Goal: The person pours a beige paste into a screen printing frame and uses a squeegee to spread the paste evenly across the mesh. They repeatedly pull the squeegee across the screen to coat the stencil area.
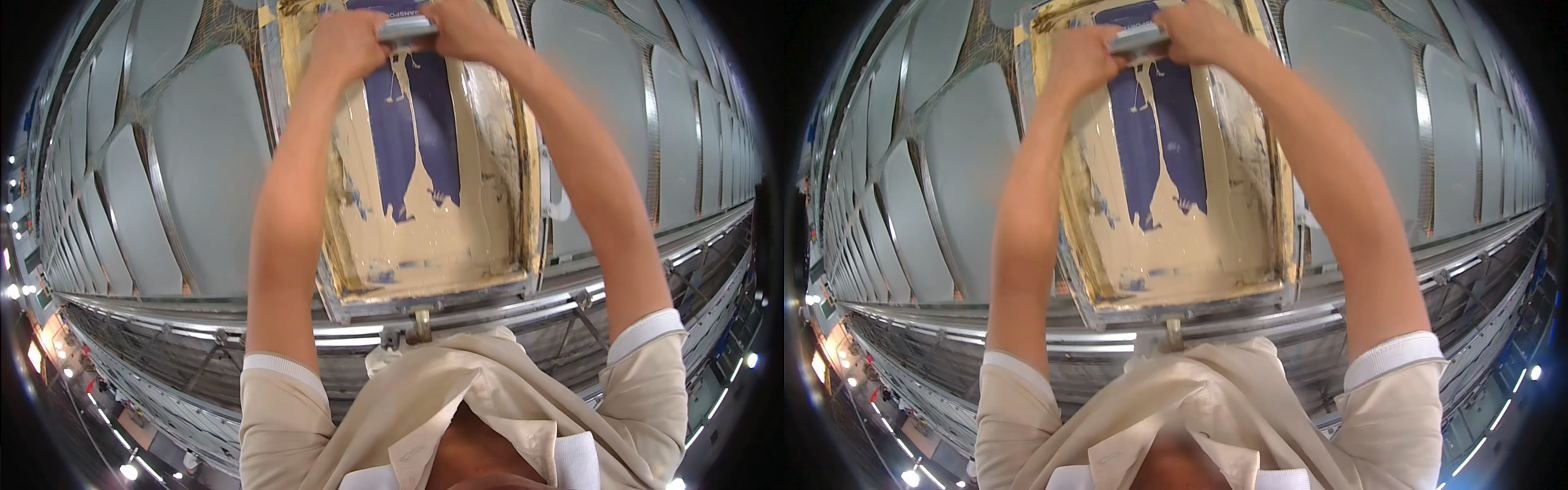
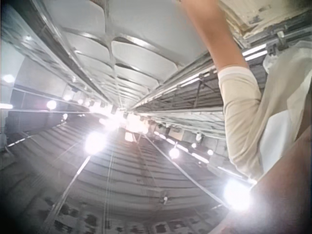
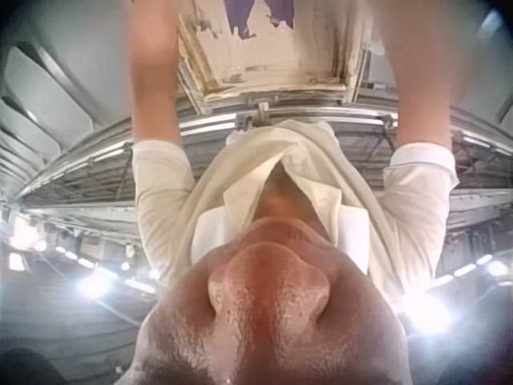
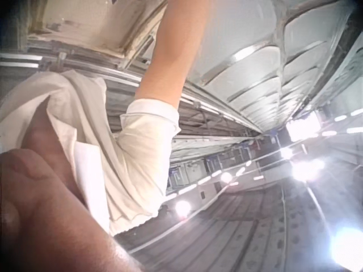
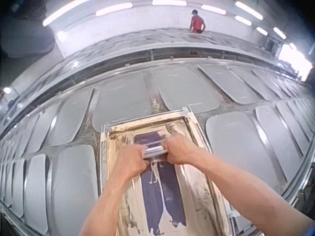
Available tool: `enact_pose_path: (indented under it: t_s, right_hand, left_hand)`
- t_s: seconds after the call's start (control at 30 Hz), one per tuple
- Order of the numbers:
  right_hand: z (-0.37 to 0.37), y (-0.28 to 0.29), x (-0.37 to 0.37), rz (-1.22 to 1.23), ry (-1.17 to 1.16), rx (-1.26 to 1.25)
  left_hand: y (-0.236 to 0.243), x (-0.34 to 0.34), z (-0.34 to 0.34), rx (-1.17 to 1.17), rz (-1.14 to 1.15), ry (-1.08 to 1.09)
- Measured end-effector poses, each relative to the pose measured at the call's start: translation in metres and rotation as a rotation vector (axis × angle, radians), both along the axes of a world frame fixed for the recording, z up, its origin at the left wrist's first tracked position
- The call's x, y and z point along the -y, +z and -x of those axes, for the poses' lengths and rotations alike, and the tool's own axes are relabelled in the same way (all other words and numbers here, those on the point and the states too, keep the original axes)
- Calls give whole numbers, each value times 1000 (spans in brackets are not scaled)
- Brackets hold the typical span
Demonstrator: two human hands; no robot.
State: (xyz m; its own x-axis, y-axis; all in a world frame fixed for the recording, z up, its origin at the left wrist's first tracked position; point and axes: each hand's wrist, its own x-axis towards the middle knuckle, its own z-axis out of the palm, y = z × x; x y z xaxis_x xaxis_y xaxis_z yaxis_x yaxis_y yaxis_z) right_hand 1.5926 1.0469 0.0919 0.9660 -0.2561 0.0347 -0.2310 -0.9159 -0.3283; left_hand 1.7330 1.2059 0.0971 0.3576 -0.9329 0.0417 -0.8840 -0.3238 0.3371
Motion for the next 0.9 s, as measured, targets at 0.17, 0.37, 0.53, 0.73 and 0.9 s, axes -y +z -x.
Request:
enact_pose_path:
  t_s: [0.17, 0.37, 0.53, 0.73, 0.9]
  right_hand:
    - [128, -1, -109, -96, 83, 20]
    - [235, 32, -210, -330, 30, -34]
    - [230, 21, -122, -175, -517, 370]
    - [252, -60, -48, -125, -848, 161]
    - [251, -16, -59, -225, -858, 253]
  left_hand:
    - [2, -114, 125, -9, 52, -69]
    - [4, -221, 239, -78, 121, 28]
    - [23, -229, 248, -29, 120, 33]
    - [13, -231, 248, 17, 33, -3]
    - [20, -247, 250, 9, 78, -14]
